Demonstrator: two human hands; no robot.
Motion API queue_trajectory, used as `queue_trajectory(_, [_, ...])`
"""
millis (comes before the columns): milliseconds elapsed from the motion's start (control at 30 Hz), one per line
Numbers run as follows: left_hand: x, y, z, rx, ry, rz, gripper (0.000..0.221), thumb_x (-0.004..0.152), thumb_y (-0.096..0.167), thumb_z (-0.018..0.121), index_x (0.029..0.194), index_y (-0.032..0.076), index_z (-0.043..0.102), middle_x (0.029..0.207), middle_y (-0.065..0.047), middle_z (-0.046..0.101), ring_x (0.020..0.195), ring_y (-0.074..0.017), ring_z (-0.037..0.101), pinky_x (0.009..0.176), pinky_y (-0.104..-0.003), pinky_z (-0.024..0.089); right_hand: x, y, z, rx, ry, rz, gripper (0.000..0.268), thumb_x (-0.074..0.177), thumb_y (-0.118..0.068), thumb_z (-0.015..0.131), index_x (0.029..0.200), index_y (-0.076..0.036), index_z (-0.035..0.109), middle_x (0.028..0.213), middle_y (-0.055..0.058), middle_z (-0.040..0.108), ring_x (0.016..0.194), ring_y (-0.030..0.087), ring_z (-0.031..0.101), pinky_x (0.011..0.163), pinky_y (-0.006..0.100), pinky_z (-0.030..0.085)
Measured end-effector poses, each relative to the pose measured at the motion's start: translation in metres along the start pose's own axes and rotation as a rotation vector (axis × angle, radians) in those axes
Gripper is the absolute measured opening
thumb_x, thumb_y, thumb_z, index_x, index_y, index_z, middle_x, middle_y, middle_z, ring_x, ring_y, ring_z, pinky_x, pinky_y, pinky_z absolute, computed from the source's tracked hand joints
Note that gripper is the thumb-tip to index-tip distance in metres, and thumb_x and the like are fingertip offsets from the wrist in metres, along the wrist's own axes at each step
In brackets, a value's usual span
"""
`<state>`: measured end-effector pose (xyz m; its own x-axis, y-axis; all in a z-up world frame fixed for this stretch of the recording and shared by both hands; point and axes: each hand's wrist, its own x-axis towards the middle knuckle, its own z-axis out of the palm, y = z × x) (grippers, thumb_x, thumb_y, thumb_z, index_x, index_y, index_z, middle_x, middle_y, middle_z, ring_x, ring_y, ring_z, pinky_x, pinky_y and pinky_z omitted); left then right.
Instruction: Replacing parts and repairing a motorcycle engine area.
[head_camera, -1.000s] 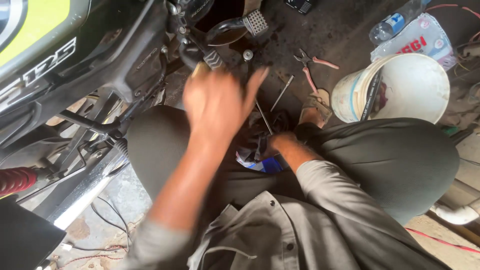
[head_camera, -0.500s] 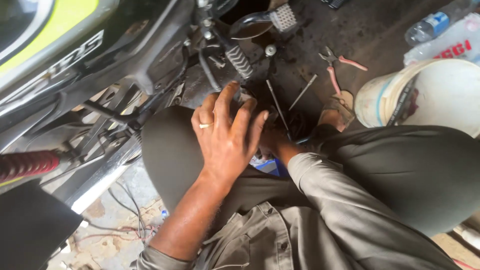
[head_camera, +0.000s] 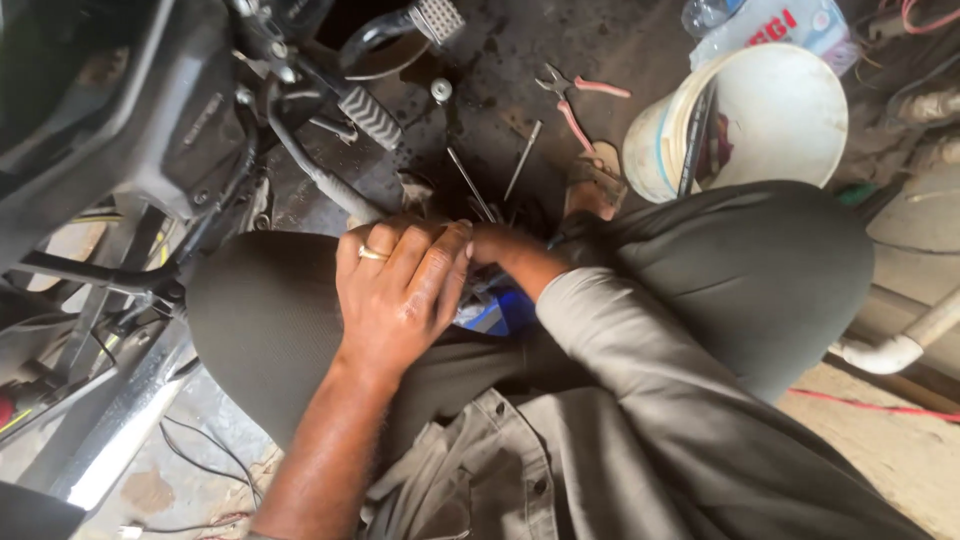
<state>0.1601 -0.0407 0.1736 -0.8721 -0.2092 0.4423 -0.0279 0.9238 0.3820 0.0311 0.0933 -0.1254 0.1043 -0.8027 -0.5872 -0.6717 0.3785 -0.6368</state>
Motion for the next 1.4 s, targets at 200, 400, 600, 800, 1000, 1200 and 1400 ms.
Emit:
queue_trajectory(200, [-0.017,-0.001,0.017,-0.060,-0.150,0.045,0.023,0.097,0.018,0.080,0.114,0.008,0.068,0.098,-0.006,0.066,0.092,-0.0240,0.063,0.075,-0.040,0.050,-0.020,-0.011,-0.053,0.070,0.071,-0.145,0.044,0.072,-0.021,0.083,0.108,-0.002,0.068,0.101,0.014,0.073,0.096,0.029,0.069,0.081,0.040,0.054])
queue_trajectory(400, [-0.027,-0.008,0.061,-0.338,-0.139,-0.335,0.098,0.083,0.054,0.081,0.143,-0.008,0.034,0.131,-0.027,0.057,0.117,-0.0399,0.060,0.098,-0.046,0.051,-0.151,-0.089,-0.175,0.570,0.187,-0.167,0.030,0.089,-0.024,0.080,0.103,-0.003,0.063,0.099,0.010,0.068,0.092,0.021,0.065,0.077,0.037,0.054])
queue_trajectory(600, [-0.021,0.021,0.169,-1.119,-0.115,-1.113,0.087,0.102,0.047,0.067,0.156,-0.003,0.021,0.152,-0.019,0.047,0.140,-0.0247,0.046,0.116,-0.035,0.037,-0.083,-0.099,-0.127,1.946,0.803,-0.191,0.057,0.097,-0.054,0.060,0.120,-0.003,0.066,0.108,0.008,0.071,0.096,0.021,0.069,0.089,0.034,0.056])
queue_trajectory(800, [-0.037,0.007,0.207,-1.301,-0.054,-1.569,0.065,0.105,0.048,0.046,0.146,-0.003,0.053,0.140,-0.018,0.064,0.125,-0.0255,0.059,0.104,-0.037,0.045,-0.050,-0.084,-0.084,1.845,0.884,0.187,0.074,0.094,-0.070,0.044,0.128,-0.008,0.066,0.115,0.006,0.073,0.099,0.014,0.066,0.092,0.028,0.052])
queue_trajectory(1000, [-0.060,-0.011,0.252,-0.834,-0.063,-1.411,0.067,0.097,0.031,0.059,0.145,-0.008,0.033,0.136,-0.031,0.059,0.126,-0.0382,0.060,0.107,-0.042,0.045,-0.020,-0.038,-0.069,1.707,0.897,0.148,0.047,0.090,-0.019,0.066,0.135,-0.008,0.061,0.124,0.008,0.069,0.109,0.018,0.065,0.095,0.031,0.053])
queue_trajectory(1200, [-0.090,-0.033,0.281,-0.512,-0.627,-1.065,0.046,0.092,0.020,0.054,0.129,-0.006,0.058,0.111,-0.037,0.067,0.111,-0.0509,0.064,0.100,-0.052,0.050,0.017,0.039,-0.037,1.353,0.669,0.352,0.042,0.092,-0.013,0.060,0.133,-0.009,0.066,0.125,-0.001,0.071,0.111,0.013,0.065,0.093,0.027,0.051])
queue_trajectory(1400, [-0.052,-0.011,0.243,-0.282,-1.203,-0.754,0.037,0.096,0.026,0.052,0.125,0.009,0.066,0.117,-0.026,0.071,0.111,-0.0413,0.071,0.100,-0.051,0.057,0.047,0.110,-0.028,0.247,0.865,0.607,0.037,0.110,-0.039,0.064,0.124,-0.005,0.071,0.115,0.021,0.074,0.112,0.040,0.069,0.098,0.048,0.055])
